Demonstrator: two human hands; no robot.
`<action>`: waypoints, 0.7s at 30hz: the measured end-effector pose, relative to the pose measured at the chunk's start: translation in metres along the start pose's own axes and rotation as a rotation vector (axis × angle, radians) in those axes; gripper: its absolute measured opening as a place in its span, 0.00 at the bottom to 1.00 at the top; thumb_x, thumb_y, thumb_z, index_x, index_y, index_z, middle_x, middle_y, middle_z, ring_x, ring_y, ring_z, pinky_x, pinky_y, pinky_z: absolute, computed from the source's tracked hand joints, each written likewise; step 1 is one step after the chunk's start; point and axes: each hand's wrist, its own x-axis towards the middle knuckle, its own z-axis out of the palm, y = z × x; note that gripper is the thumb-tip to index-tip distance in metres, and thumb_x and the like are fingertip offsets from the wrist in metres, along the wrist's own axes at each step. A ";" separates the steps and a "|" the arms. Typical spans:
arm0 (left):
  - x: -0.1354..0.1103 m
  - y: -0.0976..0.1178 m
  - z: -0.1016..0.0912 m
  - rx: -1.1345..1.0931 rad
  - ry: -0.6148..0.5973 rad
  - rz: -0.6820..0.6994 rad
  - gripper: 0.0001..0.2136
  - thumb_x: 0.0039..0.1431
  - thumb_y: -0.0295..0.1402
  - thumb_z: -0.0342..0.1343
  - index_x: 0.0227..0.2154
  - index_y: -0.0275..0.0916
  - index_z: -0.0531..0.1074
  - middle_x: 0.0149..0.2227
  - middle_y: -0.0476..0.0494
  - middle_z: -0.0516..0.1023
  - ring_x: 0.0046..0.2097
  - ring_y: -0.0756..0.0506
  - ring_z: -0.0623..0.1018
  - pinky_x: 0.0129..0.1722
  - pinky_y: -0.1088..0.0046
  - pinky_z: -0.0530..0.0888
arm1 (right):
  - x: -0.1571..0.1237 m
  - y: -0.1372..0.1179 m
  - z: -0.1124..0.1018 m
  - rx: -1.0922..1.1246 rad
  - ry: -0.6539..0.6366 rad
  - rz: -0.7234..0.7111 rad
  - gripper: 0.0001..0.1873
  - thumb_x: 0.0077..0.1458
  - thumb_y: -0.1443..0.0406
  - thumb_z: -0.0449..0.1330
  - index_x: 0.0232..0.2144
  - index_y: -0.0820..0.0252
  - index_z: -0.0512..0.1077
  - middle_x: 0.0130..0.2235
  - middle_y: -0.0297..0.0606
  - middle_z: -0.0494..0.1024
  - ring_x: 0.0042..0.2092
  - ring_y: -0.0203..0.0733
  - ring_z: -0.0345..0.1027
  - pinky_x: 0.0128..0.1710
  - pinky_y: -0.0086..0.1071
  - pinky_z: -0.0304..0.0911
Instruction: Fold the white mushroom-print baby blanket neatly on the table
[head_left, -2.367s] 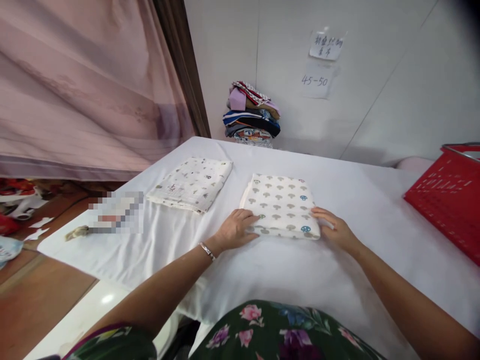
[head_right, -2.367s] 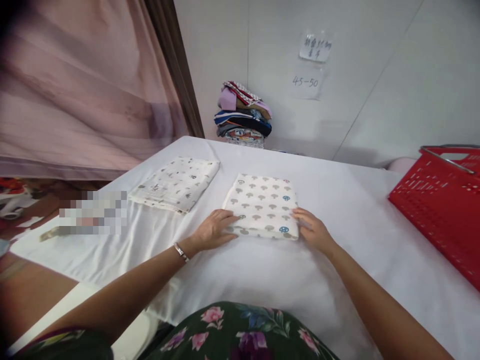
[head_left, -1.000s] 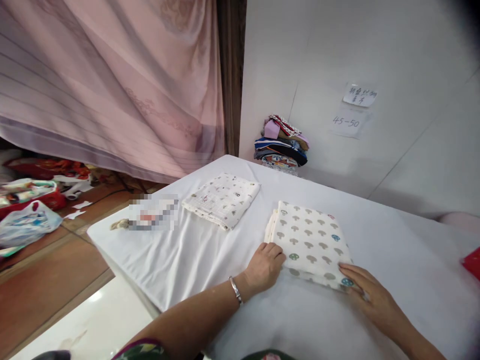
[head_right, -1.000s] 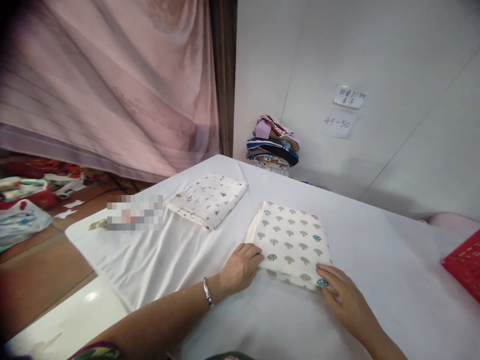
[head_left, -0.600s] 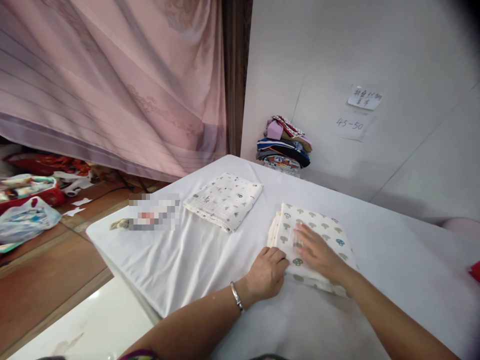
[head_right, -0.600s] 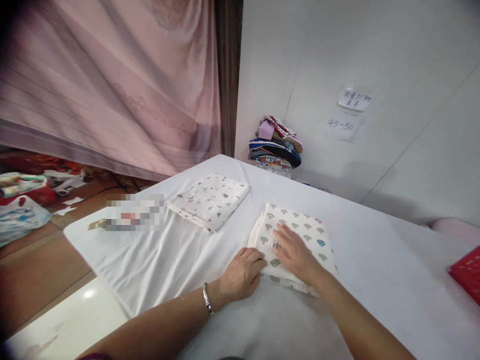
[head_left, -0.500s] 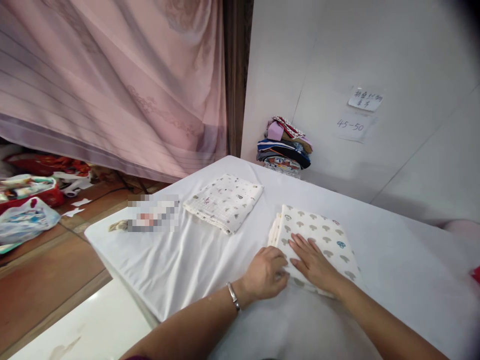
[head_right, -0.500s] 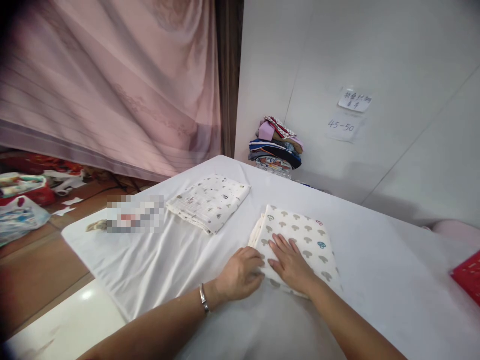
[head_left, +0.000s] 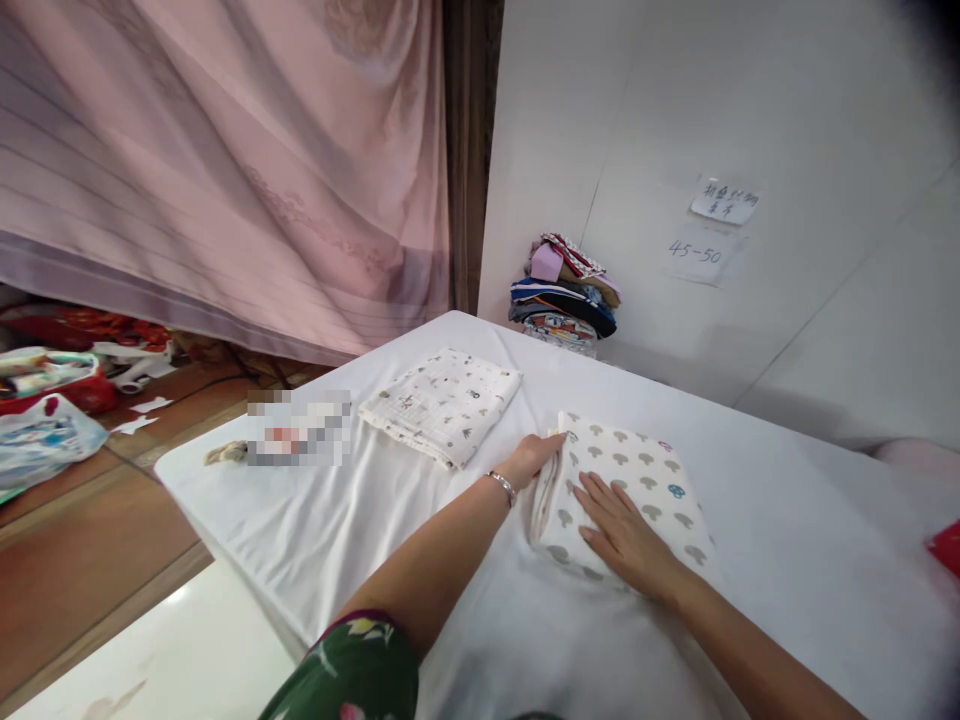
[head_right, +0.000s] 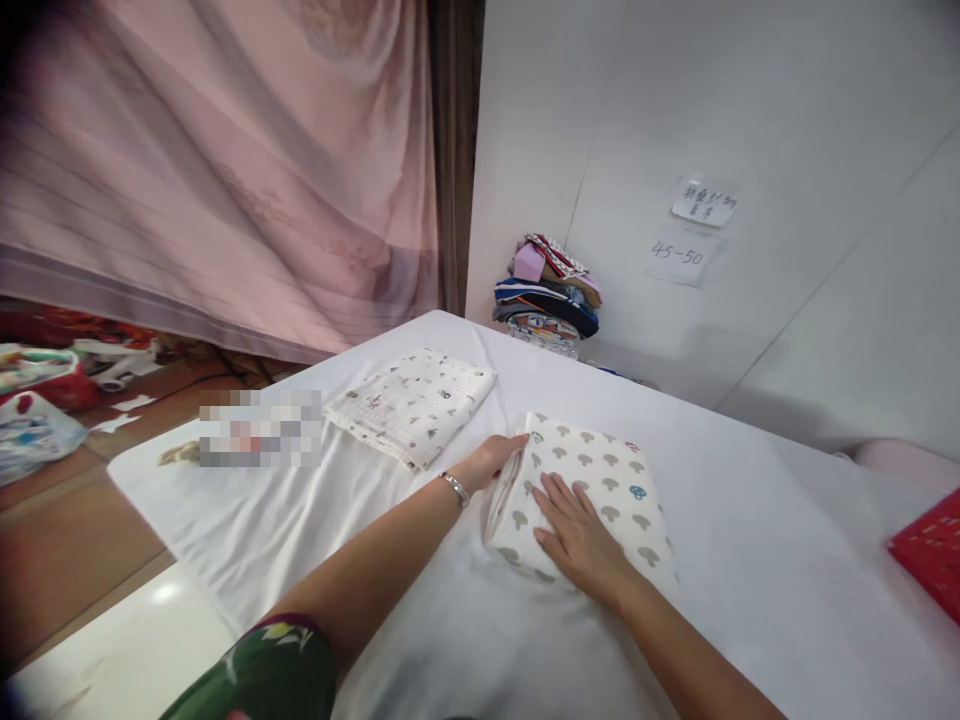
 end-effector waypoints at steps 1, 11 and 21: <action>0.002 0.000 0.001 -0.019 -0.024 -0.002 0.25 0.48 0.50 0.56 0.41 0.32 0.71 0.45 0.35 0.76 0.45 0.38 0.75 0.39 0.68 0.71 | -0.001 0.000 0.001 0.000 0.007 -0.008 0.30 0.63 0.53 0.41 0.65 0.52 0.43 0.66 0.37 0.41 0.66 0.45 0.31 0.64 0.51 0.34; 0.023 0.007 0.012 -0.090 -0.004 0.037 0.25 0.42 0.44 0.64 0.40 0.30 0.73 0.40 0.34 0.78 0.44 0.38 0.76 0.41 0.69 0.71 | -0.001 -0.002 -0.004 0.049 0.003 -0.027 0.27 0.64 0.54 0.41 0.63 0.49 0.48 0.66 0.34 0.43 0.66 0.44 0.32 0.63 0.51 0.35; 0.025 0.024 0.013 -0.215 -0.240 -0.009 0.21 0.48 0.42 0.60 0.40 0.30 0.74 0.37 0.36 0.79 0.38 0.40 0.78 0.38 0.66 0.74 | -0.004 -0.003 -0.009 0.100 -0.016 -0.041 0.27 0.64 0.54 0.41 0.63 0.50 0.49 0.67 0.34 0.41 0.66 0.44 0.30 0.64 0.50 0.33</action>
